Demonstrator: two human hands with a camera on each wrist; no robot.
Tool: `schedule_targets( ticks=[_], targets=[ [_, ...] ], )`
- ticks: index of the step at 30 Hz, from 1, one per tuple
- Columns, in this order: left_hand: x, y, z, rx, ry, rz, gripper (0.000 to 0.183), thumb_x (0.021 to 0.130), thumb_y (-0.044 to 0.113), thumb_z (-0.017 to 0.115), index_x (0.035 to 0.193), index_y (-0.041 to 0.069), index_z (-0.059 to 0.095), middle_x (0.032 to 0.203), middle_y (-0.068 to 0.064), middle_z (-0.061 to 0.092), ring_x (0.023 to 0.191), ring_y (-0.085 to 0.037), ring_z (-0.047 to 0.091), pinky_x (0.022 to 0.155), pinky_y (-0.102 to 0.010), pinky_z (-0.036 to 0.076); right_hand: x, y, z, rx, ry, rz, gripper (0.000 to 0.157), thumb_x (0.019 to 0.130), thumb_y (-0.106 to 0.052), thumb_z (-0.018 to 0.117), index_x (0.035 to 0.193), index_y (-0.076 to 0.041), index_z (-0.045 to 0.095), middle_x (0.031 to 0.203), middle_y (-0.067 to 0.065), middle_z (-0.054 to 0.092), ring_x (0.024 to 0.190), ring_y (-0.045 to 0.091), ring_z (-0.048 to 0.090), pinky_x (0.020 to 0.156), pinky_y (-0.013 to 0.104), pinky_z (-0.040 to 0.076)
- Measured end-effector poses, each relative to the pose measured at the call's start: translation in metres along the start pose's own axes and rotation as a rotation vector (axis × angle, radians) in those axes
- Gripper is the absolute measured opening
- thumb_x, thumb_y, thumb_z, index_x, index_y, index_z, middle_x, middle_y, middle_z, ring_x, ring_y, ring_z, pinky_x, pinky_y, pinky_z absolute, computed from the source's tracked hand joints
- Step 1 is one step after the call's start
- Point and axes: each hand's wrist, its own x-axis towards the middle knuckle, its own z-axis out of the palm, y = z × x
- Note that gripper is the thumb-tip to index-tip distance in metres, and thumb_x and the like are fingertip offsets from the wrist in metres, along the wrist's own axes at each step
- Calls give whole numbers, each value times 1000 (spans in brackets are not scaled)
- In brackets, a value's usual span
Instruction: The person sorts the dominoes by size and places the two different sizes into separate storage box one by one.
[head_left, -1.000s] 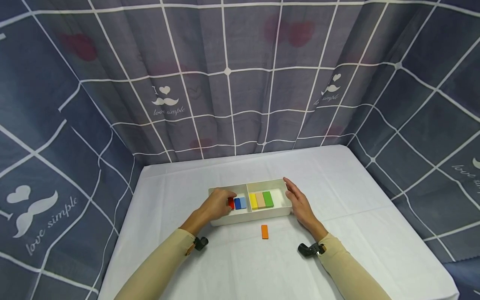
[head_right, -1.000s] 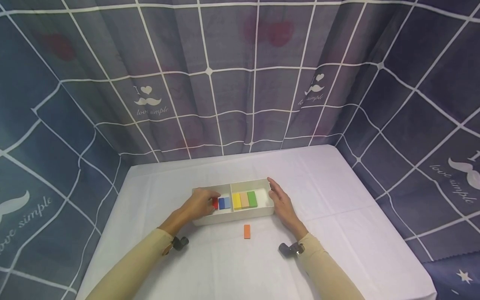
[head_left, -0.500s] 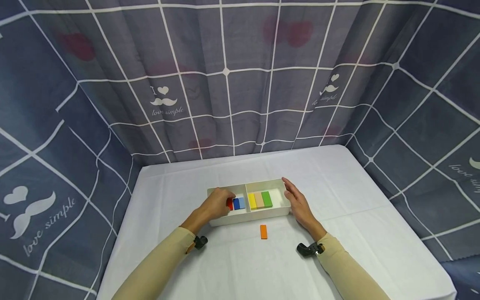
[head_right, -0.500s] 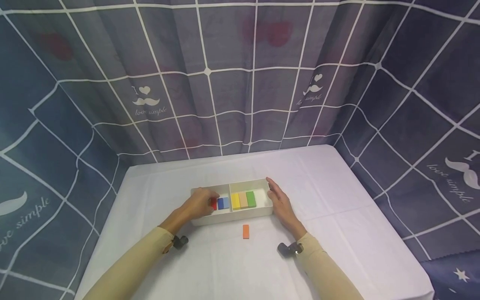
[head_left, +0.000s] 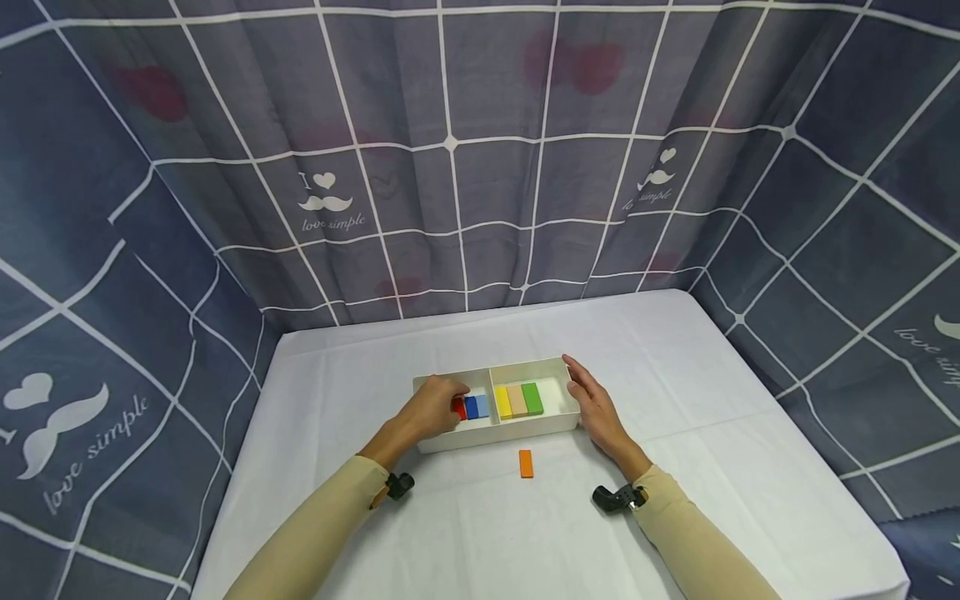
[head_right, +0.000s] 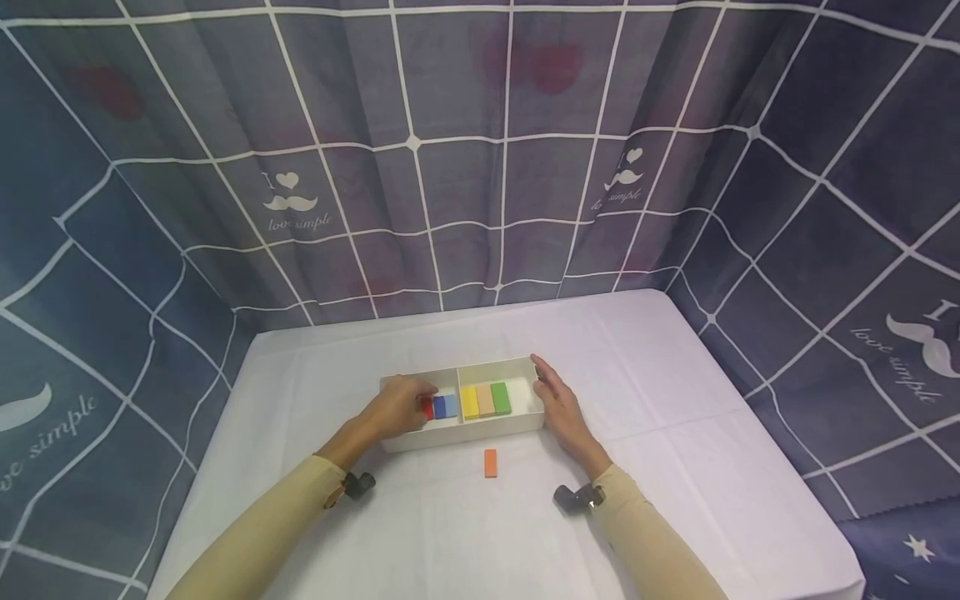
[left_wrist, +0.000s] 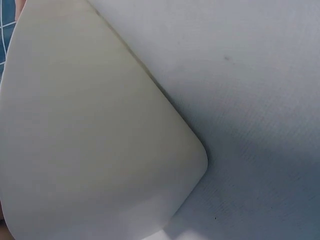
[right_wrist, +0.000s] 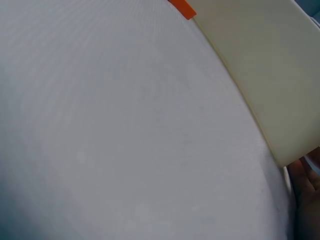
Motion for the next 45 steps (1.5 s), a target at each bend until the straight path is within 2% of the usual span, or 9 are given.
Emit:
schedule_targets(
  ticks=[9, 16, 21, 25, 29, 33, 39, 45],
  targets=[
    [0, -3, 1, 10, 66, 32, 43, 88, -8, 80, 131, -5, 76, 127, -18, 80, 119, -32, 76, 106, -50, 62, 1, -4, 1, 9, -4, -18, 52, 118, -17, 46, 170, -16, 41, 177, 16, 36, 166, 41, 29, 135, 62, 23],
    [-4, 3, 1, -84, 118, 47, 45, 92, 3, 86, 135, -4, 74, 135, -18, 77, 120, -31, 76, 104, -48, 63, 0, -2, 1, 12, 0, -16, 52, 118, -17, 46, 170, -15, 42, 178, 15, 36, 166, 42, 29, 135, 62, 22],
    [-7, 12, 0, -139, 144, 95, 50, 94, 9, 87, 140, -3, 71, 142, -18, 74, 132, -34, 72, 108, -48, 60, 0, -2, 0, 3, 0, -11, 52, 118, -18, 47, 170, -15, 42, 178, 15, 36, 166, 41, 29, 135, 62, 23],
    [-10, 24, -2, -197, 129, 112, 53, 95, 11, 86, 142, -4, 70, 143, -19, 73, 122, -36, 74, 105, -50, 62, 0, -2, 1, -5, 5, -5, 52, 118, -19, 46, 170, -16, 41, 178, 15, 36, 166, 41, 29, 135, 62, 22],
    [-13, 36, -3, -255, 94, 136, 52, 95, 12, 85, 142, -5, 69, 140, -21, 74, 107, -38, 72, 93, -53, 64, 0, -1, 1, -18, 10, -5, 52, 119, -21, 46, 171, -18, 41, 177, 15, 37, 166, 41, 30, 135, 62, 23],
    [-16, 46, -3, -306, 65, 164, 54, 95, 14, 86, 143, -3, 69, 142, -21, 73, 113, -42, 77, 97, -55, 65, 0, -1, 1, -26, 11, -1, 53, 119, -22, 45, 171, -19, 40, 177, 13, 38, 165, 40, 31, 135, 62, 24],
    [-22, 59, 3, -340, 56, 188, 59, 93, 13, 88, 148, 5, 68, 146, -17, 71, 124, -43, 75, 106, -56, 61, -1, -1, 0, -15, 2, -6, 53, 119, -21, 45, 171, -19, 40, 177, 14, 38, 166, 40, 31, 135, 62, 24],
    [-28, 69, 10, -352, 46, 241, 59, 93, 11, 88, 148, 3, 67, 146, -17, 72, 126, -42, 74, 108, -53, 60, 0, -1, 0, -5, 2, -13, 52, 119, -20, 44, 171, -20, 40, 177, 14, 38, 165, 40, 31, 135, 61, 24]
  ],
)
